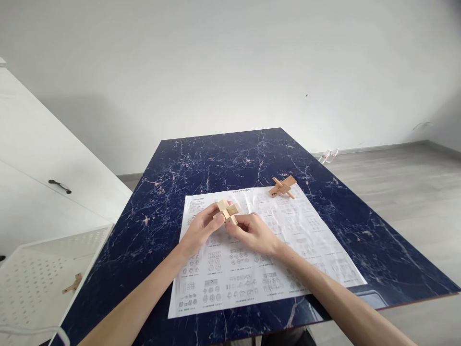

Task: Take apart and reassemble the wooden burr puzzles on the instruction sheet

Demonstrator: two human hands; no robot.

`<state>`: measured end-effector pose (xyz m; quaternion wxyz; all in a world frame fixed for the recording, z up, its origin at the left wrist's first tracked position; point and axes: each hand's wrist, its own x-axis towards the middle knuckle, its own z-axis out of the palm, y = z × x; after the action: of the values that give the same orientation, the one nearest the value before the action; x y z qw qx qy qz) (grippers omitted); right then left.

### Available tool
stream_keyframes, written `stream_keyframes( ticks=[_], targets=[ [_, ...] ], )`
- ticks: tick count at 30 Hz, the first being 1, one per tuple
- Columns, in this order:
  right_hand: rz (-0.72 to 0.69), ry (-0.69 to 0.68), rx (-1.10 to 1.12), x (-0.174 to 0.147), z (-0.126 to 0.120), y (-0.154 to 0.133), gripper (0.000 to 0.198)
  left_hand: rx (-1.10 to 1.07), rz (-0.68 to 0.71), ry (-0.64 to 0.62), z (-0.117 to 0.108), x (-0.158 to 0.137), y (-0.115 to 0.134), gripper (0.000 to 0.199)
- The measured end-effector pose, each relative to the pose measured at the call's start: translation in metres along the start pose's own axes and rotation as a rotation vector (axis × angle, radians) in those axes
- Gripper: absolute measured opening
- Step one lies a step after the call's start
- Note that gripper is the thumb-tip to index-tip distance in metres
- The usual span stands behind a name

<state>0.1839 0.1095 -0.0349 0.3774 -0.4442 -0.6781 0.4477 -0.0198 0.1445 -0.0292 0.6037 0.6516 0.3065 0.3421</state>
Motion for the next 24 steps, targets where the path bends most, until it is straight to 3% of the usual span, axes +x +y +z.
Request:
stream_keyframes(
  ticks=[5,10,24],
  targets=[
    [-0.004,0.097,0.019,-0.0013,-0.0022,-0.0014,0.050,-0.056,-0.002,0.057,-0.0015,0.0014,0.0002,0.054],
    [0.004,0.175,0.001,-0.0024,-0.0050,-0.0044,0.049,-0.088,-0.042,0.020,0.0002,0.0011,0.0028,0.060],
    [-0.089,0.201,-0.102,-0.0033,-0.0049,-0.0003,0.030,0.117,-0.025,0.045,0.0047,0.0006,-0.0004,0.058]
  ],
)
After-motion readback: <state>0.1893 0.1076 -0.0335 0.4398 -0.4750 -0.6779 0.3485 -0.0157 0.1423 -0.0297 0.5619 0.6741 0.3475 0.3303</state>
